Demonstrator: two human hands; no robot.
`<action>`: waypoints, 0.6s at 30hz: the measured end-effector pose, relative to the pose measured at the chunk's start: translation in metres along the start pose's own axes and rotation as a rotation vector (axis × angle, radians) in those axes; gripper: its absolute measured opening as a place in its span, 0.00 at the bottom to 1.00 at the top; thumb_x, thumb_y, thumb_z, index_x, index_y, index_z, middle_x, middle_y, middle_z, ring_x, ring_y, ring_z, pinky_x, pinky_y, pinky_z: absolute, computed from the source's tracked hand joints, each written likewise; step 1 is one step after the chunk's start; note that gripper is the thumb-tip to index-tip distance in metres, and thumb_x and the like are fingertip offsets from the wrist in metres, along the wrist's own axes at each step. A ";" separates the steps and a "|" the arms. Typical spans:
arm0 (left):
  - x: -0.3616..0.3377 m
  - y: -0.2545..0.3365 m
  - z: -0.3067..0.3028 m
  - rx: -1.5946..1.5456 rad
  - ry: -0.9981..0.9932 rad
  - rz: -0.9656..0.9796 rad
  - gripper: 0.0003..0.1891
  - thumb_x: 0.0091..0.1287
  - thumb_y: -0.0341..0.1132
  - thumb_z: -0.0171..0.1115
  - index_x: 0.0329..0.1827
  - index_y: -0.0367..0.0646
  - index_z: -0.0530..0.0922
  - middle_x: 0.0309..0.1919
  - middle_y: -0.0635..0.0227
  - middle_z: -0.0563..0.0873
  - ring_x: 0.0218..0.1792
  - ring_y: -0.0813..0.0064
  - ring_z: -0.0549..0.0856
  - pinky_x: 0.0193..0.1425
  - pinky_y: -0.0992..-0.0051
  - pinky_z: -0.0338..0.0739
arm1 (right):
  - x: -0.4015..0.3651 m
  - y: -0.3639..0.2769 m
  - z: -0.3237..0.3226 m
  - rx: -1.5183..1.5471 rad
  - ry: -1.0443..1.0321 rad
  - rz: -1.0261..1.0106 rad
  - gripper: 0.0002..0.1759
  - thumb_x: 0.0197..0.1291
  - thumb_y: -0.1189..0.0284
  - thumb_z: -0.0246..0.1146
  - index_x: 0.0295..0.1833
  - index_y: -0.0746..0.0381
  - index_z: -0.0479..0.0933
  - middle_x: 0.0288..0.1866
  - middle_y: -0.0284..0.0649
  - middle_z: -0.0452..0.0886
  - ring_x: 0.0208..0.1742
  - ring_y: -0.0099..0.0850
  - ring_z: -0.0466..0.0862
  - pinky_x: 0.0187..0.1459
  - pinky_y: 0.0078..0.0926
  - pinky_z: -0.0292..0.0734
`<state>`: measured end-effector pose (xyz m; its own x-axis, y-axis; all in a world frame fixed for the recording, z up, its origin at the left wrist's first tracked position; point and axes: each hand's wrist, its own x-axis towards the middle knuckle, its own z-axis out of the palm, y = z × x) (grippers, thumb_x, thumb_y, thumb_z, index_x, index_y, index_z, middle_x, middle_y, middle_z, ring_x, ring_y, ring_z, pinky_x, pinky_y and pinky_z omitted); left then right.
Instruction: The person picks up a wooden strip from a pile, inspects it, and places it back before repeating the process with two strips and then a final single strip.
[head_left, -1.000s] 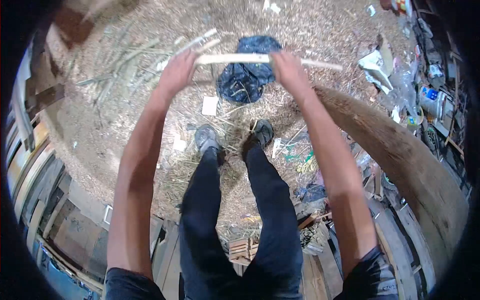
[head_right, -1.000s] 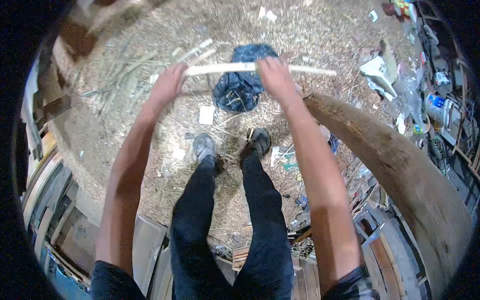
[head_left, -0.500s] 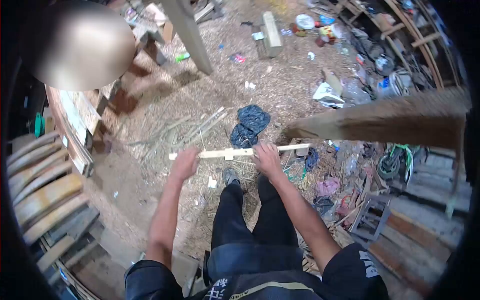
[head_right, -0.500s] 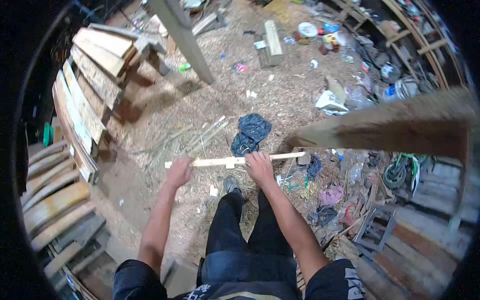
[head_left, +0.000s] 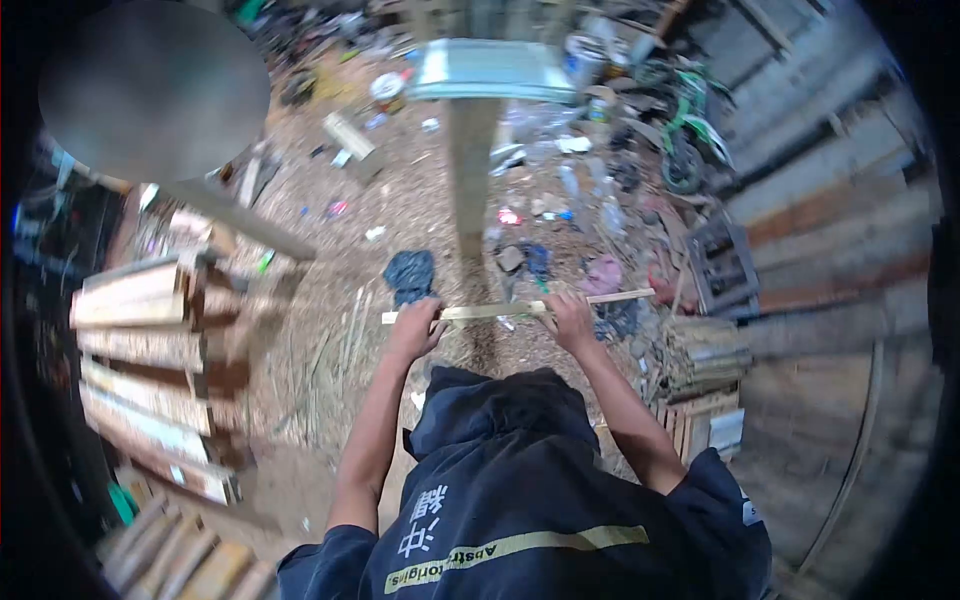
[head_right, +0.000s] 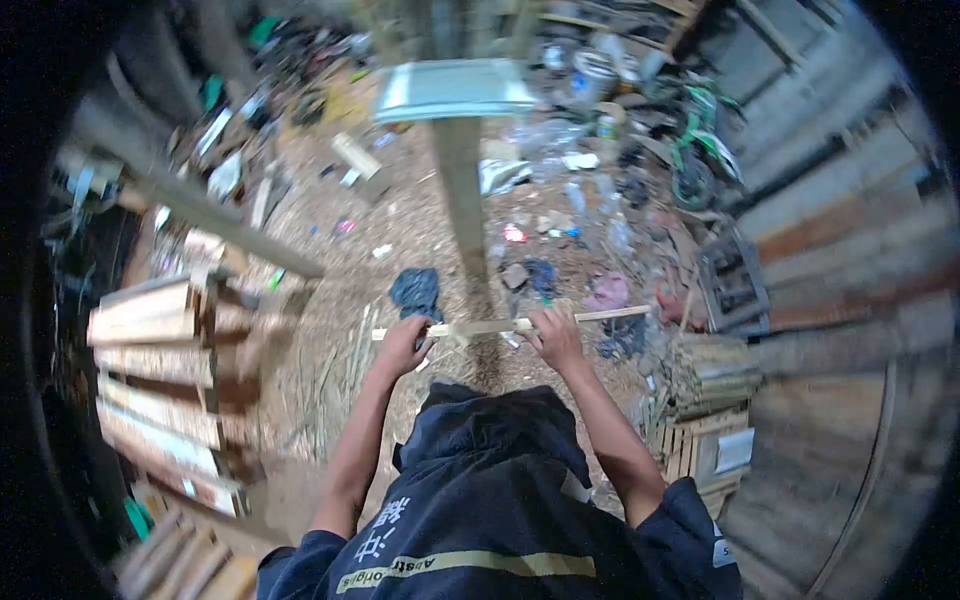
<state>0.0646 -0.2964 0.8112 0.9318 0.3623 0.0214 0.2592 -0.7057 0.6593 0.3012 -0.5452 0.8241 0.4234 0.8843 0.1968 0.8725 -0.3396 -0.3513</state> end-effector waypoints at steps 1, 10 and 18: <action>0.015 0.016 0.009 0.045 -0.048 0.027 0.16 0.59 0.36 0.68 0.48 0.44 0.77 0.39 0.61 0.84 0.45 0.57 0.83 0.47 0.59 0.74 | -0.014 0.015 -0.010 0.022 0.071 -0.018 0.18 0.53 0.61 0.71 0.47 0.57 0.79 0.41 0.42 0.80 0.47 0.43 0.78 0.48 0.42 0.68; 0.139 0.172 0.146 -0.097 -0.273 0.453 0.10 0.58 0.33 0.68 0.38 0.47 0.75 0.30 0.65 0.81 0.36 0.56 0.82 0.40 0.57 0.74 | -0.188 0.133 -0.104 -0.128 0.153 0.452 0.22 0.52 0.59 0.70 0.51 0.57 0.80 0.43 0.42 0.80 0.51 0.42 0.77 0.54 0.41 0.67; 0.201 0.303 0.259 0.101 -0.160 0.643 0.19 0.62 0.37 0.68 0.57 0.51 0.79 0.59 0.68 0.82 0.69 0.60 0.72 0.79 0.48 0.48 | -0.290 0.157 -0.139 -0.110 0.408 0.905 0.20 0.57 0.59 0.70 0.52 0.57 0.80 0.48 0.41 0.81 0.53 0.41 0.79 0.56 0.43 0.68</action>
<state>0.3961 -0.5952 0.8211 0.9328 -0.2390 0.2698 -0.3453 -0.8073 0.4786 0.3495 -0.8993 0.8391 0.9732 0.1071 0.2036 0.1889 -0.8771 -0.4417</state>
